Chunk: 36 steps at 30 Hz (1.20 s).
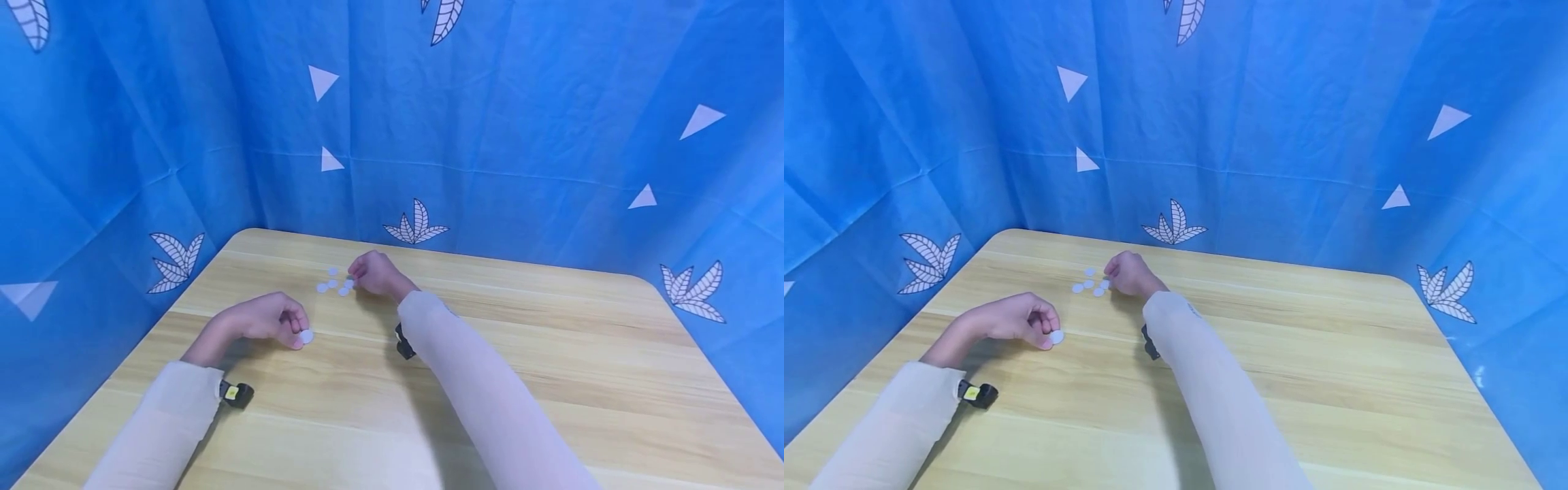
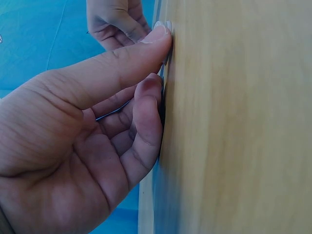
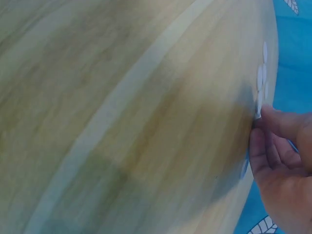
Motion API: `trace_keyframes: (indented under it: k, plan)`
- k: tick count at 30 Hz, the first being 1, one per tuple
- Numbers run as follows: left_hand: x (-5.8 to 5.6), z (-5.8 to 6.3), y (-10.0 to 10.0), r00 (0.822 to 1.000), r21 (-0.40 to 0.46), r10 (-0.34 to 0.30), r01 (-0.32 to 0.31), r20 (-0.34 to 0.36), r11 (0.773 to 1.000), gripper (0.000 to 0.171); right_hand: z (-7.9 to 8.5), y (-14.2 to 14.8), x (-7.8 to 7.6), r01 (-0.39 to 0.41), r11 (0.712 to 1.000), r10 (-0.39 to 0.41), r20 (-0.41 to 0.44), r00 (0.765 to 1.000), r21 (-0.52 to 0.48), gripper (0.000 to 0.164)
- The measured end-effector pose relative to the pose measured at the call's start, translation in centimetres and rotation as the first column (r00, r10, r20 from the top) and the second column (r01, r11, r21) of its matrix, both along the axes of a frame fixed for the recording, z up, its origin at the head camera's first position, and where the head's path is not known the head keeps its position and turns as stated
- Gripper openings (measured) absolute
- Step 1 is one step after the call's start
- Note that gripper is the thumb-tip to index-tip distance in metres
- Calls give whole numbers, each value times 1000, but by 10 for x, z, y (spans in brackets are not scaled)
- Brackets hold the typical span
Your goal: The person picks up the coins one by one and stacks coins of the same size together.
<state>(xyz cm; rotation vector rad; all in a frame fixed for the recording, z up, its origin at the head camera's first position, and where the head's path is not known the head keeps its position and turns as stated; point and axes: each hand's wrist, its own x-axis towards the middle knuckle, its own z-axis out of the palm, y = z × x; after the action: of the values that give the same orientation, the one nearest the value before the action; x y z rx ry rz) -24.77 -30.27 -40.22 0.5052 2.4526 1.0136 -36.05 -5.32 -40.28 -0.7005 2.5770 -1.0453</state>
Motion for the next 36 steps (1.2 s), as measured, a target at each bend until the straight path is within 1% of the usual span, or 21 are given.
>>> trace_keyframes:
  k: [7, 13, 16, 21, 28, 32, 36]
  plan:
    - [1, 2, 2, 1000, -17, 17, -17, 14, 1000, 25, 3, -1, 2, -55, 997, 57, -35, 998, 57, 27]
    - [2, 4, 2, 1000, -44, 16, -16, -5, 999, 24, 2, -5, 0, -96, 987, 106, -82, 991, 125, 25]
    - [2, 3, 1, 1000, -52, 16, -16, -6, 999, 23, 0, -7, -2, -100, 983, 116, -98, 988, 156, 25]
    - [0, 1, 1, 1000, -40, 13, -13, 2, 999, 24, -2, -7, -2, -75, 982, 96, -112, 989, 175, 23]
    - [2, 1, 1, 1000, -21, 1, -1, 2, 1000, 25, -1, -8, 3, -57, 983, 75, -103, 992, 173, 21]
    - [2, 1, 1, 1000, -26, 3, -3, -6, 1000, 25, 1, -8, 5, -43, 983, 63, -110, 992, 177, 19]
    - [2, 1, 2, 1000, -37, 8, -9, -10, 999, 25, 2, -9, 7, -29, 979, 50, -97, 994, 203, 17]
